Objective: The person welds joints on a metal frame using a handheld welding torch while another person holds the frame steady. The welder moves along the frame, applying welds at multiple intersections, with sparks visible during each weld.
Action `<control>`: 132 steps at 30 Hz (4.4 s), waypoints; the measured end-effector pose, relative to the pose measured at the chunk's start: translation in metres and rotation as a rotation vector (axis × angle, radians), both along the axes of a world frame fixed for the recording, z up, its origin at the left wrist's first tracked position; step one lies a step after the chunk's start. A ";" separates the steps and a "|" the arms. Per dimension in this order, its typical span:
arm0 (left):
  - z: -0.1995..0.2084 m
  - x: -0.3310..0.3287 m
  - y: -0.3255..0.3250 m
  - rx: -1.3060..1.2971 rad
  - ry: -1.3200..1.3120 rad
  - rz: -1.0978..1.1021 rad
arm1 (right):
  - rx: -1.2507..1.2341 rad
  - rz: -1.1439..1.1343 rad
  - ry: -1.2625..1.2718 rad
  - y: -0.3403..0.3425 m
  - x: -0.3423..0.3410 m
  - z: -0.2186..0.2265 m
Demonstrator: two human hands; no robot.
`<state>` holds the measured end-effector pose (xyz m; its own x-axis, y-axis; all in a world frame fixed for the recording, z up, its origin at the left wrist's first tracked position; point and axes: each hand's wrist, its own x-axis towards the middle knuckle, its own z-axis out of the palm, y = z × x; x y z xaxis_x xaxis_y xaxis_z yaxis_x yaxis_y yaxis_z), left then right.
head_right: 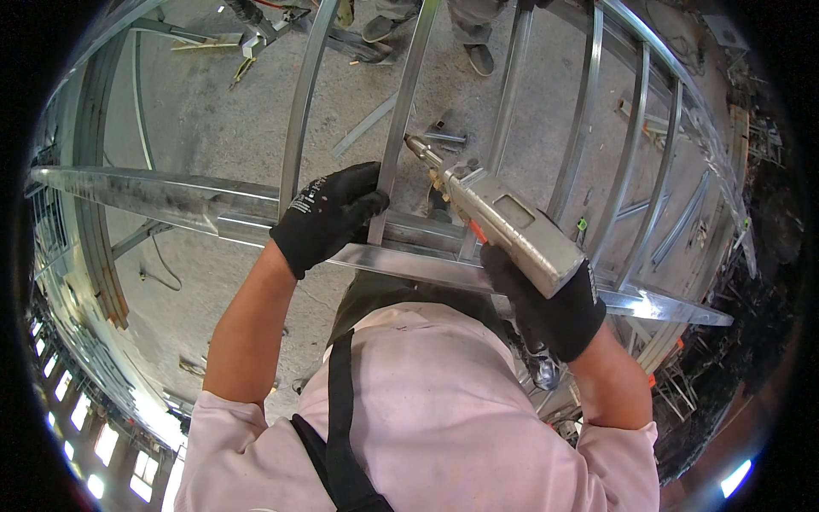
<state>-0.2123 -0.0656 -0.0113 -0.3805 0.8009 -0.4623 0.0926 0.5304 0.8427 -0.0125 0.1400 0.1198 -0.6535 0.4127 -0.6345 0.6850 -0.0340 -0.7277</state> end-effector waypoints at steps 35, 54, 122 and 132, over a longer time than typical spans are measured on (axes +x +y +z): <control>0.004 -0.010 -0.014 -0.123 -0.110 0.101 | -0.133 0.009 0.107 -0.001 0.008 0.019; -0.006 -0.022 -0.028 -0.131 -0.363 0.206 | -0.005 0.244 0.125 -0.008 -0.019 -0.020; 0.011 -0.061 0.017 -0.378 0.384 -0.079 | -0.168 0.584 -0.211 0.037 -0.071 0.016; 0.015 -0.063 0.025 -0.467 0.383 -0.119 | -0.262 0.637 -0.160 0.040 -0.070 0.007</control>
